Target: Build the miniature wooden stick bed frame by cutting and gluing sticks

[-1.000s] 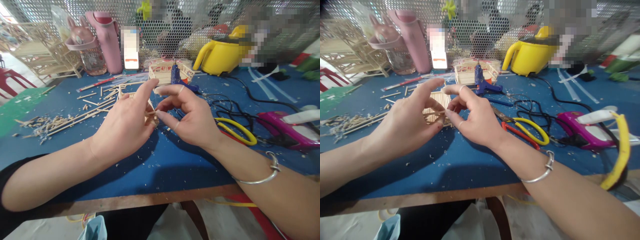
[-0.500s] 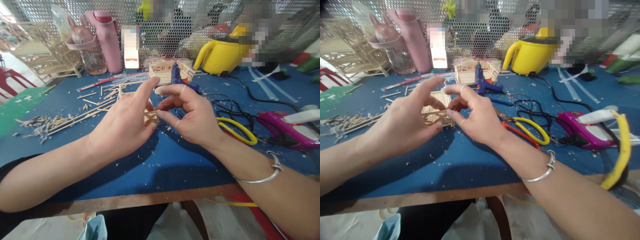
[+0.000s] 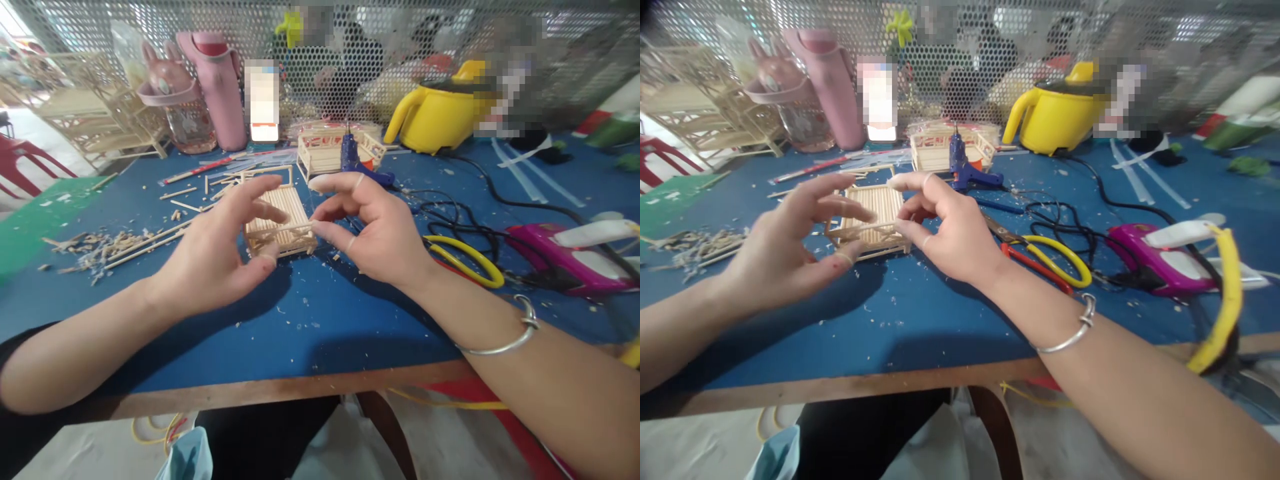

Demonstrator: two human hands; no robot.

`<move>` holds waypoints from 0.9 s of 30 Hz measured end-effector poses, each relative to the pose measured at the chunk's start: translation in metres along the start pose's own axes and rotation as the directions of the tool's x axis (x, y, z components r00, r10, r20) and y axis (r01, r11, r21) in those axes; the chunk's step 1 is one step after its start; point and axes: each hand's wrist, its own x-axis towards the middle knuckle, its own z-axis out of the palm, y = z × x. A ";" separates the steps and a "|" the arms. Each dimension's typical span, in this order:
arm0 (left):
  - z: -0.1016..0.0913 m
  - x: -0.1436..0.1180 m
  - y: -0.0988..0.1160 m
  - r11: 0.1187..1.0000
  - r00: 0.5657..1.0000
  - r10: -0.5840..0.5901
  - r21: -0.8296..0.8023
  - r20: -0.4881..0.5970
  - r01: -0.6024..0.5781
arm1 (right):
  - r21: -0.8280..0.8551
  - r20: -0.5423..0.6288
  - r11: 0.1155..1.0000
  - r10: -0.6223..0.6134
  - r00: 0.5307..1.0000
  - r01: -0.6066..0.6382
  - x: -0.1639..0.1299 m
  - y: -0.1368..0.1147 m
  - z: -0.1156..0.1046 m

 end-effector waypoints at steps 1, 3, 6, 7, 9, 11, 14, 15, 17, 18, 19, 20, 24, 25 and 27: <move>0.004 0.000 -0.001 1.000 1.000 0.018 0.010 0.003 -0.018 | 0.019 0.006 1.000 0.004 1.000 -0.004 0.000 0.000 0.000; 0.009 0.000 -0.001 0.999 0.999 0.048 0.012 0.002 -0.048 | 0.067 0.022 0.998 0.017 1.000 -0.018 0.001 0.001 0.001; 0.014 0.003 0.000 0.998 0.998 0.065 0.003 -0.012 -0.065 | 0.157 0.062 0.986 0.049 0.997 -0.058 0.002 0.004 0.001; 0.014 0.005 0.002 0.998 0.998 0.066 0.002 -0.020 -0.066 | 0.189 0.085 0.979 0.059 0.995 -0.074 0.003 0.006 0.002; 0.013 0.007 0.005 0.998 0.997 0.065 -0.003 -0.040 -0.066 | 0.244 0.140 0.964 0.075 0.987 -0.108 0.004 0.009 0.002; 0.012 0.009 0.009 0.997 0.996 0.072 -0.025 -0.050 -0.073 | 0.276 0.180 0.952 0.085 0.980 -0.133 0.005 0.010 0.002; 0.013 0.008 0.013 0.994 0.995 0.090 -0.059 -0.045 -0.093 | 0.274 0.195 0.952 0.086 0.977 -0.139 0.006 0.010 0.003; 0.014 0.007 0.014 0.994 0.995 0.092 -0.060 -0.041 -0.094 | 0.269 0.194 0.953 0.087 0.977 -0.138 0.006 0.009 0.003; 0.016 0.006 0.013 0.994 0.995 0.089 -0.053 -0.043 -0.091 | 0.257 0.195 0.957 0.088 0.977 -0.138 0.006 0.008 0.004; 0.017 0.006 0.013 0.994 0.995 0.090 -0.054 -0.050 -0.093 | 0.245 0.196 0.961 0.084 0.977 -0.132 0.006 0.007 0.004; 0.018 0.006 0.012 0.994 0.994 0.091 -0.057 -0.058 -0.094 | 0.225 0.197 0.967 0.074 0.978 -0.119 0.005 0.006 0.003; 0.019 0.006 0.011 0.993 0.993 0.092 -0.062 -0.068 -0.096 | 0.198 0.198 0.975 0.056 0.979 -0.096 0.005 0.005 0.003; 0.022 0.007 0.010 0.995 0.993 0.074 -0.062 -0.092 -0.080 | 0.074 0.226 0.997 -0.030 0.974 0.013 0.005 0.002 0.000; 0.022 0.008 0.010 0.996 0.994 0.062 -0.059 -0.094 -0.068 | 0.045 0.238 0.999 -0.040 0.970 0.030 0.005 0.001 -0.001; 0.023 0.009 0.010 0.998 0.995 0.032 -0.059 -0.095 -0.037 | -0.005 0.260 0.999 -0.049 0.964 0.052 0.006 0.000 -0.002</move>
